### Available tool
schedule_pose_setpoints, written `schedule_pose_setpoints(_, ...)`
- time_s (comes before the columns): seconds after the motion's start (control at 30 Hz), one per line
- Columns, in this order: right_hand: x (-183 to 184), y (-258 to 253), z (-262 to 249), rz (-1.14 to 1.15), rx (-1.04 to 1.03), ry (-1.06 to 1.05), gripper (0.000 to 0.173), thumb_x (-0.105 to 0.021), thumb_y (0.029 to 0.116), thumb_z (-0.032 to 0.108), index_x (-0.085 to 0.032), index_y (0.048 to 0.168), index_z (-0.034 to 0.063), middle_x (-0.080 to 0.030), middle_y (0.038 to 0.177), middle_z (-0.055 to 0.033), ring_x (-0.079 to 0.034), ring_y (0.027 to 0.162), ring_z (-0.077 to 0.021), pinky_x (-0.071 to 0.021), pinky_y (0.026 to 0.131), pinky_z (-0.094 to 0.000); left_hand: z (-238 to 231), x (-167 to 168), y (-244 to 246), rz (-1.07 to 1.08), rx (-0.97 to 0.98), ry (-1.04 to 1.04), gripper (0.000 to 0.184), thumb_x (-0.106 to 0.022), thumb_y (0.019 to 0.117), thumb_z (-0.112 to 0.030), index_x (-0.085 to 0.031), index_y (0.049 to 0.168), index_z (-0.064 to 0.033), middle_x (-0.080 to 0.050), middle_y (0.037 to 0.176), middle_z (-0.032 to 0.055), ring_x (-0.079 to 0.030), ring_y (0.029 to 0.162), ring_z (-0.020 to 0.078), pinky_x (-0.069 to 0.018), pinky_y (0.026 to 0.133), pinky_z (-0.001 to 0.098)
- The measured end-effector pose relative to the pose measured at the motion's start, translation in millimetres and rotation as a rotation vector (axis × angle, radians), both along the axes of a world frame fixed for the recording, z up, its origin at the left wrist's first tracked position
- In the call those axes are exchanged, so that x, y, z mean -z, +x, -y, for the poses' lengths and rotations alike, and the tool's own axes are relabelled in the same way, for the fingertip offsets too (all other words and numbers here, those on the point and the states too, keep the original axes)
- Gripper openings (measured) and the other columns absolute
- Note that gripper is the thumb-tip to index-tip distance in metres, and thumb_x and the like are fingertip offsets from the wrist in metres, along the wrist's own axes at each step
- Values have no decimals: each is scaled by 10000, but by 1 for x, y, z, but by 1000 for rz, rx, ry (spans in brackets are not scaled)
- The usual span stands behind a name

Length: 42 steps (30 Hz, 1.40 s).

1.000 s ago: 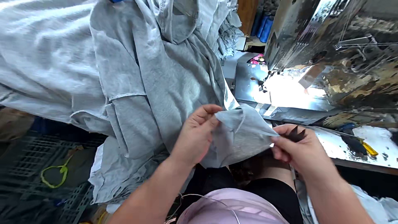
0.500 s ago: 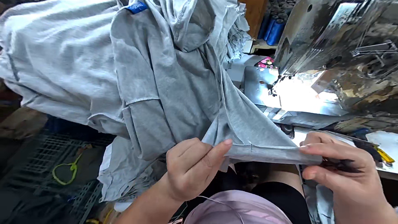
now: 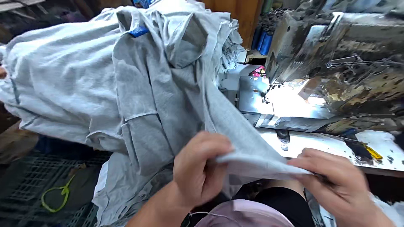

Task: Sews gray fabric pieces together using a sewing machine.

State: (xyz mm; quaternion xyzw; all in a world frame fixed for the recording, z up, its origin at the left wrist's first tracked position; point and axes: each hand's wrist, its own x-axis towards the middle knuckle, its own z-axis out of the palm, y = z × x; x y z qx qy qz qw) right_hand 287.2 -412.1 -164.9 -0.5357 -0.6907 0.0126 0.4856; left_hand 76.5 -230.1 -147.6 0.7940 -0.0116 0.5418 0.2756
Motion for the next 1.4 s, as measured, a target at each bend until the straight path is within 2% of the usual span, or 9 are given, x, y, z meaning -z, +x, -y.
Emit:
schedule_pose_setpoints(0.17,66,-20,-22,-783,105,-490,246,-551,1038,272,-685,886,131,-598,656,105,-499,508,55,-427,469,-131,-74,1,111,-492,-144,303,145,-653,996,-163,-760,1038,-75,-714,998,81,-712,877,191,-604,753,389)
schedule_pose_setpoints(0.3,79,-17,-31,-1261,179,-669,240,-543,1038,283,-612,870,126,-537,578,39,-419,408,-22,-368,394,-189,-73,-18,173,-1221,-262,50,202,-620,971,-48,-736,1136,-45,-713,1125,171,-681,1079,357,-542,916,574)
schedule_pose_setpoints(0.43,74,6,-48,-1342,173,-475,239,-501,1059,218,-555,847,123,-485,550,30,-384,391,-28,-350,380,-186,-121,22,238,-981,-206,152,135,-685,924,-131,-748,946,-15,-726,955,173,-708,919,335,-576,816,534)
schedule_pose_setpoints(0.57,70,19,-58,-1292,159,-412,227,-488,1065,176,-574,867,106,-501,565,19,-392,391,-33,-359,376,-186,-146,44,275,-921,-143,112,167,-641,973,-132,-719,1003,13,-719,977,195,-703,954,345,-554,870,548)
schedule_pose_setpoints(0.93,84,26,-89,-1243,161,-367,177,-485,1056,183,-549,908,109,-517,611,36,-422,415,-37,-389,397,-192,-158,45,267,-873,-136,187,140,-722,892,-136,-745,963,-17,-726,955,168,-702,928,331,-550,833,543)
schedule_pose_setpoints(1.03,81,32,-96,-1165,193,-334,205,-508,1048,192,-582,878,104,-578,645,27,-531,490,-53,-473,463,-215,-151,51,235,-565,-276,334,231,-721,893,-249,-761,1073,-111,-708,1053,112,-683,973,289,-562,815,499)
schedule_pose_setpoints(1.1,84,32,-92,-1115,237,-334,223,-533,1034,197,-587,835,111,-565,601,31,-516,469,-54,-465,457,-224,-118,54,192,-471,-287,437,145,-644,931,-366,-751,952,-271,-676,959,-50,-655,865,116,-544,718,343)
schedule_pose_setpoints(1.23,92,25,-72,-1129,205,-381,214,-514,1070,230,-580,899,117,-508,582,22,-419,419,-49,-392,408,-196,6,16,90,-1417,111,329,153,-640,988,-186,-766,990,-100,-735,970,63,-719,857,246,-593,715,494)
schedule_pose_setpoints(1.4,98,11,-41,-867,374,-271,138,-609,1019,154,-705,1092,88,-589,720,27,-458,467,-35,-419,433,-192,42,89,54,-1599,-196,519,277,-503,956,41,-650,1189,71,-667,1021,214,-705,719,343,-558,564,452)
